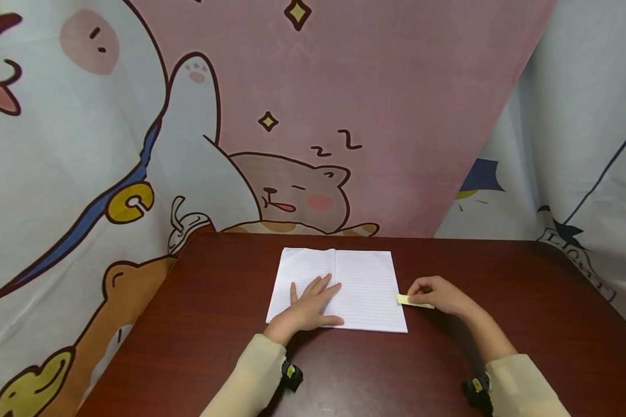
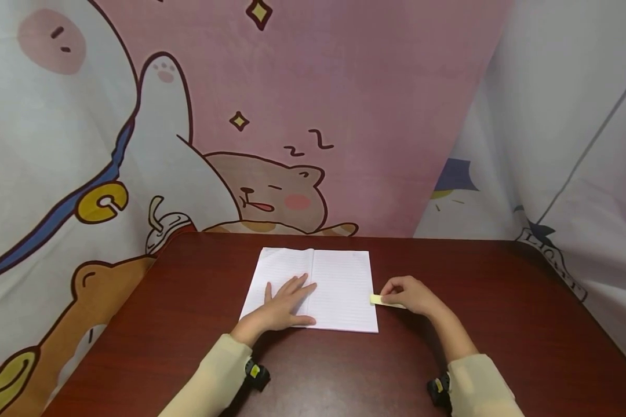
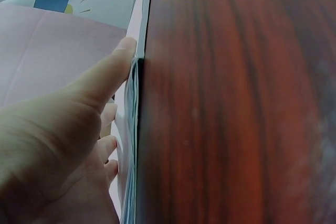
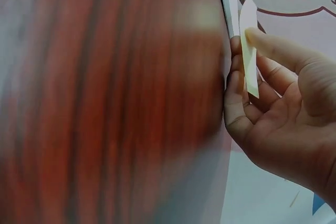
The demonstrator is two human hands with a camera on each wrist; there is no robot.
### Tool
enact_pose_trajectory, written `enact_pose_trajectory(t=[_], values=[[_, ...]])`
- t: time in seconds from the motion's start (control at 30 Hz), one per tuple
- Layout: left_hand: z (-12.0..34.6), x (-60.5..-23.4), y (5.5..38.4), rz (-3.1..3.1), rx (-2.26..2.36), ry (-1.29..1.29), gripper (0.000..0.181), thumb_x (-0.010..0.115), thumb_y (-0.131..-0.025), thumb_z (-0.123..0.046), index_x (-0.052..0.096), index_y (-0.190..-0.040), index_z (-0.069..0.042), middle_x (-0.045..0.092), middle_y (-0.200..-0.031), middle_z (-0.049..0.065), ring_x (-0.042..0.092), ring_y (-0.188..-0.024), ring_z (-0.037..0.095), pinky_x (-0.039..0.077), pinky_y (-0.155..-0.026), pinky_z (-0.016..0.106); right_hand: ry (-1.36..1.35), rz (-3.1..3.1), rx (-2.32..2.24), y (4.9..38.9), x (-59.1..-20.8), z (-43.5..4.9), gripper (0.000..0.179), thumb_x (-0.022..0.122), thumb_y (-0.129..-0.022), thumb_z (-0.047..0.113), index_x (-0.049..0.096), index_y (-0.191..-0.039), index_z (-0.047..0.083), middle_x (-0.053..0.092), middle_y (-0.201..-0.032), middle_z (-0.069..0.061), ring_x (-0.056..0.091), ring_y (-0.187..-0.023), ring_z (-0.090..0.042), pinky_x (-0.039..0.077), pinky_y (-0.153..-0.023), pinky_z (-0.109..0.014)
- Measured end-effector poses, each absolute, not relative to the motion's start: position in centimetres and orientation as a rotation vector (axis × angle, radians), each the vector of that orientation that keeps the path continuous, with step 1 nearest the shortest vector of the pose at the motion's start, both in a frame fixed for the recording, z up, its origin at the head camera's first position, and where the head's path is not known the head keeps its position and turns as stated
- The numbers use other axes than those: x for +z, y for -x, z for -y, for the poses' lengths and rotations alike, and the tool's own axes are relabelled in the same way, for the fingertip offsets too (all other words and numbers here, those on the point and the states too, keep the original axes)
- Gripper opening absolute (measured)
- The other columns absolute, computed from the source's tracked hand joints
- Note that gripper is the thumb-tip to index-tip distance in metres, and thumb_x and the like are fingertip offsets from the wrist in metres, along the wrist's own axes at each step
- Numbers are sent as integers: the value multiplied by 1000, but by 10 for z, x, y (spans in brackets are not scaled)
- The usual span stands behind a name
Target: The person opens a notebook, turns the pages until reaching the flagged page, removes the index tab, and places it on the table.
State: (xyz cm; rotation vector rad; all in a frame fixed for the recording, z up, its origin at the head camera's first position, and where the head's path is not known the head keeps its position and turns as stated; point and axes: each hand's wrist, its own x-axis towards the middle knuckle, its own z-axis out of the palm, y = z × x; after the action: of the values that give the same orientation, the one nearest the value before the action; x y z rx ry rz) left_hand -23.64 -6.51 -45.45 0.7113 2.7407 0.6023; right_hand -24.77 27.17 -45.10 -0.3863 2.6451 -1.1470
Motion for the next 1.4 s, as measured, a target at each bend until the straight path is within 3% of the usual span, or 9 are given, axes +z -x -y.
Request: enact_pose_trajectory(t=[0.33, 1.07, 1.4], values=[[66, -453, 235, -2734, 601, -713, 81, 68, -89, -53, 33, -157, -24, 15, -169, 3, 15, -155, 29, -2, -115, 75, 370, -2684, -1134, 246, -449, -287, 14, 70, -91, 14, 70, -92, 0, 62, -79, -2, 47, -68, -7, 40, -61, -23], [65, -455, 236, -2733, 587, -713, 82, 67, -89, -55, 32, -157, -25, 14, -169, 1, 14, -156, 28, -3, -116, 74, 300, -2727, -1032, 241, -443, -293, 16, 70, -91, 15, 71, -93, 0, 60, -78, -2, 47, -69, -14, 39, -59, -25], [65, -454, 236, -2735, 600, -711, 81, 68, -89, -54, 33, -157, -24, 15, -169, 2, 14, -155, 29, -3, -115, 75, 270, -2737, -1010, 241, -443, -295, 19, 69, -91, 17, 73, -99, 0, 68, -90, -8, 51, -76, -16, 45, -65, -28]])
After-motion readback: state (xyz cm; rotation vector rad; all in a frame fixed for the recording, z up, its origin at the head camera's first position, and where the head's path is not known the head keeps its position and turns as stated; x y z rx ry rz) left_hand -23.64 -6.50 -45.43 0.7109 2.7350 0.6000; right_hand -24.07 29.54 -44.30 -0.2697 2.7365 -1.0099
